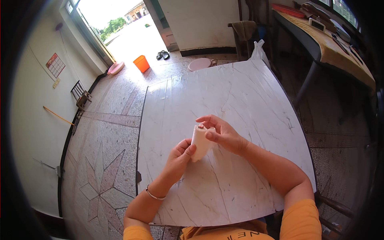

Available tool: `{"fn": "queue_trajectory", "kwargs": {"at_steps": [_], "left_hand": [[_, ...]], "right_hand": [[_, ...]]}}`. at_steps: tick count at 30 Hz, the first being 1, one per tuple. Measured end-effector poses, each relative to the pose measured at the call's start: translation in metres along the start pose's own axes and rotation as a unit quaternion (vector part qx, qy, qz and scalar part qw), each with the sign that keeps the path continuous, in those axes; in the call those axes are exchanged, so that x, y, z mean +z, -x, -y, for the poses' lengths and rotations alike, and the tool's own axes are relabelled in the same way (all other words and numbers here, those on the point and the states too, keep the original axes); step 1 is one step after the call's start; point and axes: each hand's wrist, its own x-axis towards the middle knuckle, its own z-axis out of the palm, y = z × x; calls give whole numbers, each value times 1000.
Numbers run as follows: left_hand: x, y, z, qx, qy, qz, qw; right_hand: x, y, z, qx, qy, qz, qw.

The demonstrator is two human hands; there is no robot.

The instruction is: Folding a long piece of white fabric on a table.

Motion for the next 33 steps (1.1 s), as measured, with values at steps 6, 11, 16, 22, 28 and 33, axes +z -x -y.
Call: {"fn": "queue_trajectory", "kwargs": {"at_steps": [6,11,16,22,28,33], "left_hand": [[-16,-6,1,-11,120,64,991],[-27,-8,11,-19,164,115,980],[-22,-10,14,-14,180,76,981],[-31,-12,17,-28,212,105,971],[-35,-14,15,-45,218,154,963],[-21,-13,12,-64,187,118,973]], "right_hand": [[5,1,7,53,16,-20,998],[7,0,12,79,14,-20,997],[8,1,8,94,-23,-11,995],[1,-1,12,105,-53,1,993],[0,0,12,132,-45,28,990],[1,2,13,133,-2,15,991]]}}
